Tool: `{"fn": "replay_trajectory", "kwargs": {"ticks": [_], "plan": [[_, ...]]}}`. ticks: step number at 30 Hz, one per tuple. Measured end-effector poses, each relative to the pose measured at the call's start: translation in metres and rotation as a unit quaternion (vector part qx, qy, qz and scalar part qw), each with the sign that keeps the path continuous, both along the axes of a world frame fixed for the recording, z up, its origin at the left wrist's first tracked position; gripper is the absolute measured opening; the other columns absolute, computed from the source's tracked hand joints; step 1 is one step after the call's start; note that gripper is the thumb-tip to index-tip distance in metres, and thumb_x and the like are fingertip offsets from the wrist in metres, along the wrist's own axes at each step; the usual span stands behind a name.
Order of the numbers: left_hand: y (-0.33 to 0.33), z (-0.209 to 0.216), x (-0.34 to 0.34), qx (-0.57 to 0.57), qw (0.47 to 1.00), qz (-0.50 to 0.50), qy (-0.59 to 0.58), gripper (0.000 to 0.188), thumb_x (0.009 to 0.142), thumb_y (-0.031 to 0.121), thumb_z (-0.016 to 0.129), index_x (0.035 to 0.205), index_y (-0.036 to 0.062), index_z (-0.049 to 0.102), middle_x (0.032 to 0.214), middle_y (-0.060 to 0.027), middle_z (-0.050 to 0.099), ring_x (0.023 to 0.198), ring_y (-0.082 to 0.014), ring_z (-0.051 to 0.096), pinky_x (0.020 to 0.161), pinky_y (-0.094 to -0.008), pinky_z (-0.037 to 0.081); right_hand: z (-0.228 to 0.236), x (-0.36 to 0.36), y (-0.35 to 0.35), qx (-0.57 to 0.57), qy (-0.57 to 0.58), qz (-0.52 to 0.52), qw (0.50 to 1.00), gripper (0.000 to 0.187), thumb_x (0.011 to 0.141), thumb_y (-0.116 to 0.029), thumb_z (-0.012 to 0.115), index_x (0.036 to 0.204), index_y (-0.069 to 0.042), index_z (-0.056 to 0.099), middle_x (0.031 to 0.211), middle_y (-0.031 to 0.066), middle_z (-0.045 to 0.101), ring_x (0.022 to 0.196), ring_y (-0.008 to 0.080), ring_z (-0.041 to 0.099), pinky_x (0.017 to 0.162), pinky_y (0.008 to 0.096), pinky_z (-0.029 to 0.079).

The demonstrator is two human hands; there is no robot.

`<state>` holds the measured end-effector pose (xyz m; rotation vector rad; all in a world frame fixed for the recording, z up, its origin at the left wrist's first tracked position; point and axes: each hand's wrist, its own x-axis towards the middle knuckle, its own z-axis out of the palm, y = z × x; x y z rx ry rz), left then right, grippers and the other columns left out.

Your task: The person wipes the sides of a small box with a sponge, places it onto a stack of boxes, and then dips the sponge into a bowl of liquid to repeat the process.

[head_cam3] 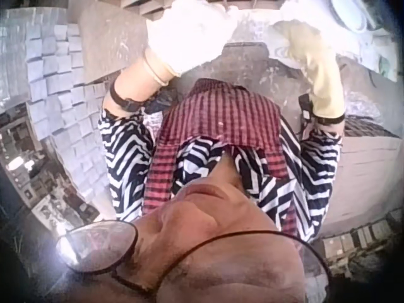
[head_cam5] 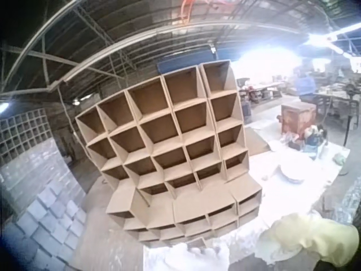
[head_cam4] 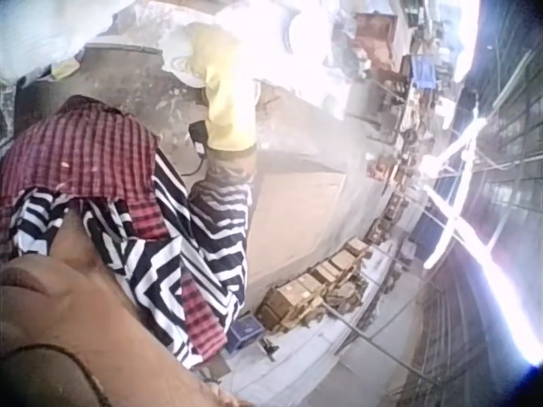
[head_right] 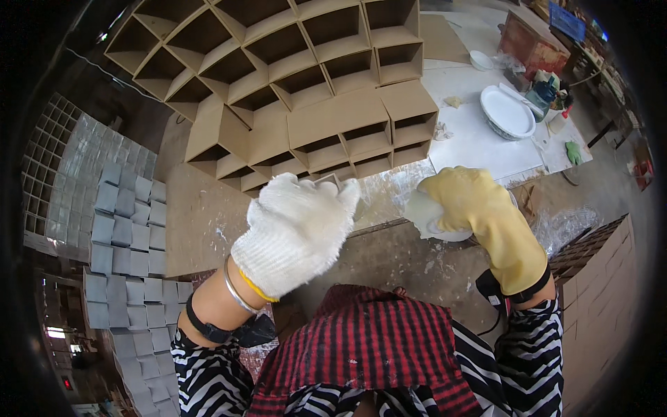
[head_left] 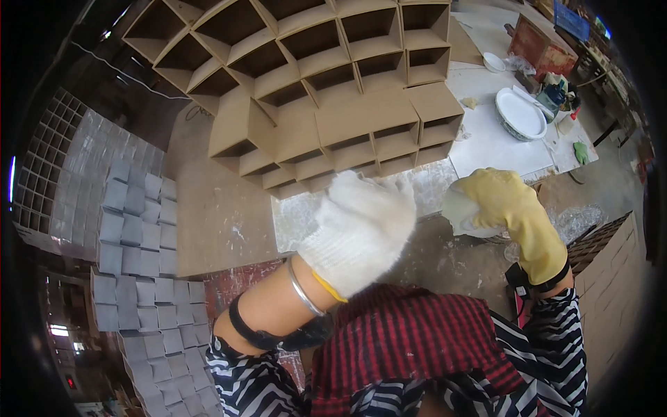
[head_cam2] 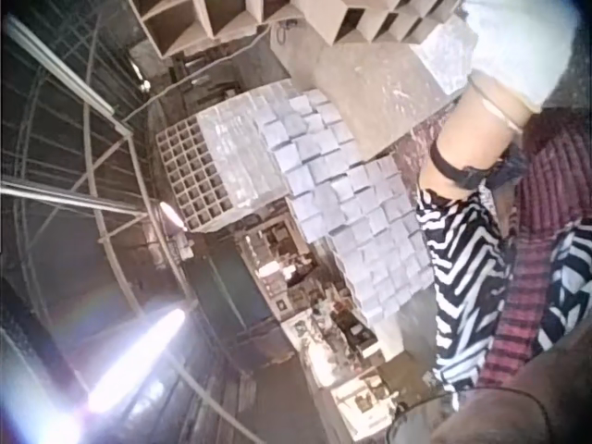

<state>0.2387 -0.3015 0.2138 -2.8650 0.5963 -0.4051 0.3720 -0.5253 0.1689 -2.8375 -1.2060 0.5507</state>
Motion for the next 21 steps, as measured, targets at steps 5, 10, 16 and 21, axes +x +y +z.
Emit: {"fn": "replay_trajectory", "kwargs": {"ticks": [5,10,16,21], "plan": [[-0.086,0.016,-0.037,0.061,0.957,0.193,-0.207,0.011,0.075,0.013,0.065,0.079,0.0029,0.063,0.053,-0.0052,0.047,0.048,-0.0223,0.053,0.037,-0.04,0.035,-0.001,-0.018,-0.007,0.112,-0.028,0.023,0.993,0.031,0.071,-0.02,0.079,0.099,-0.01,0.07,0.095,0.0155,0.071,0.092,0.0354,0.069,0.077,0.0437,0.056],[-0.148,0.055,-0.073,-0.172,0.941,0.285,0.067,0.032,0.079,0.016,0.064,0.095,-0.0113,0.063,0.064,-0.0158,0.056,0.053,-0.0218,0.054,0.06,-0.0431,0.052,-0.005,-0.027,0.001,0.08,0.024,0.0,0.997,0.028,0.07,-0.015,0.077,0.097,-0.011,0.069,0.094,0.0134,0.071,0.089,0.0341,0.069,0.072,0.0395,0.055],[-0.006,-0.004,-0.022,-0.077,0.973,0.004,0.217,0.019,0.091,0.023,0.053,0.084,0.0062,0.061,0.067,-0.0142,0.062,0.059,-0.034,0.064,0.054,-0.043,0.053,-0.006,-0.036,-0.026,0.095,0.069,-0.146,0.982,0.051,0.065,-0.013,0.079,0.114,-0.012,0.069,0.103,0.0131,0.072,0.097,0.0352,0.068,0.081,0.0424,0.054],[0.084,-0.17,0.016,-0.286,0.94,0.162,0.089,0.029,0.093,0.026,0.06,0.112,0.0078,0.071,0.104,-0.0173,0.071,0.095,-0.0362,0.067,0.086,-0.043,0.054,-0.068,-0.015,-0.023,0.107,0.129,-0.156,0.974,0.06,0.074,-0.022,0.081,0.13,-0.014,0.06,0.115,0.0151,0.07,0.107,0.0352,0.066,0.091,0.0413,0.053]]}}
